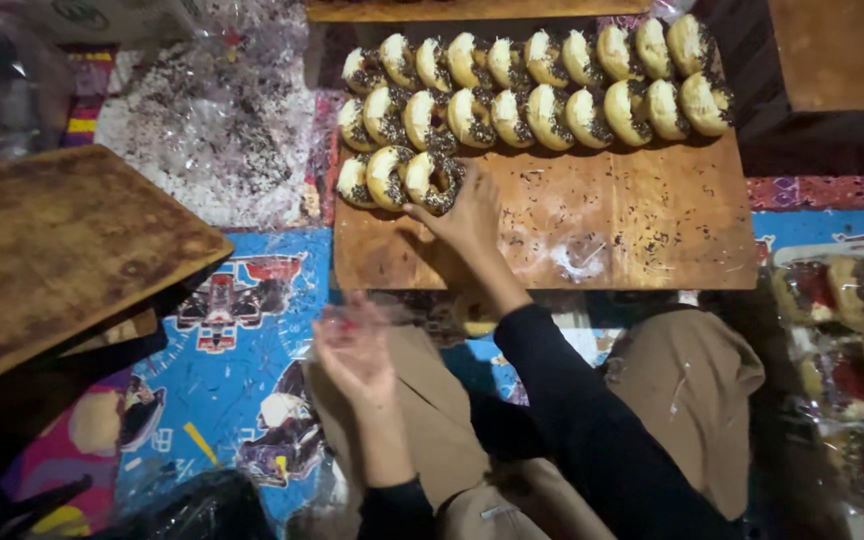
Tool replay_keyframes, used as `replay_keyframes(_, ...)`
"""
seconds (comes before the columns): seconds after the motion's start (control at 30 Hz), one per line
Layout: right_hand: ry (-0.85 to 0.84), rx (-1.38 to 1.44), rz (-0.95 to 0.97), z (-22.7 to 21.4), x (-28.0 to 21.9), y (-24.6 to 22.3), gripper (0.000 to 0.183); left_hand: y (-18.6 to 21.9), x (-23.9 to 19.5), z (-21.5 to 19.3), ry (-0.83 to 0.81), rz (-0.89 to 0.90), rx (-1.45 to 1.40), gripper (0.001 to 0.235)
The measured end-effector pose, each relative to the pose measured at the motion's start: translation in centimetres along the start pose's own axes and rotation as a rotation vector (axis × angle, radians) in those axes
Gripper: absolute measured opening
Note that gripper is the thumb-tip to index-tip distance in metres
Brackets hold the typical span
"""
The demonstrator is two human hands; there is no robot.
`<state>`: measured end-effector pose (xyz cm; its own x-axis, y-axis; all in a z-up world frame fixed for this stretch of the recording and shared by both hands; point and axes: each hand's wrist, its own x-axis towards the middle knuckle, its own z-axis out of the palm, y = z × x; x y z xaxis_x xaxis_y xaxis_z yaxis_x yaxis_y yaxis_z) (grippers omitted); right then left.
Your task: The person sits on the floor and individually wraps chocolate-sprinkled doughnuts in clear plastic bags. They pick each doughnut from a wooden board, place it into a bag, and then arrange the packaged items into a white plastic crate.
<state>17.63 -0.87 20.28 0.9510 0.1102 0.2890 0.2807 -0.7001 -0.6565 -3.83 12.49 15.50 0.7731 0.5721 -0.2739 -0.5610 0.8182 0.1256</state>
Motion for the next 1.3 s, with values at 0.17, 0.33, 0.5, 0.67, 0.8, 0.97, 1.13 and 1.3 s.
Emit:
replay_keyframes(0.17,-0.177,-0.094,-0.019,-3.5,-0.2,5.2,0.104,-1.1,-2.2,2.5,0.066,-0.085,-0.015,0.043)
replay_keyframes(0.33,-0.121,-0.114,-0.107,-14.6,-2.2,16.9,0.087,1.0,-2.6,1.1,0.008,-0.089,0.049,0.054)
replay_keyframes(0.5,-0.09,-0.107,0.064,-13.7,-5.7,17.6,0.103,-2.6,-3.8,0.2,0.012,-0.162,0.009,0.06)
replay_keyframes(0.67,0.099,-0.208,0.02,-8.1,-4.1,13.3,0.09,-4.9,-4.2,2.4,0.037,-0.184,0.02,0.061)
replay_keyframes(0.8,0.108,-0.127,-0.038,-9.0,-4.9,10.9,0.068,-5.4,-2.5,3.2,0.111,-0.172,-0.075,0.063)
replay_keyframes(0.97,0.081,0.403,-0.202,-14.3,-14.9,5.8,0.074,-7.8,-0.7,1.1,0.095,-0.083,-0.098,0.063)
replay_keyframes(1.13,0.1,0.076,-0.136,-16.2,-18.6,-0.6,0.067,-12.0,-3.4,-1.6,-0.317,-0.225,-0.093,0.068)
replay_keyframes(1.3,0.043,0.152,-0.244,-15.2,-17.0,-2.9,0.073,-12.0,-4.3,-1.5,-0.158,-0.062,0.178,0.064)
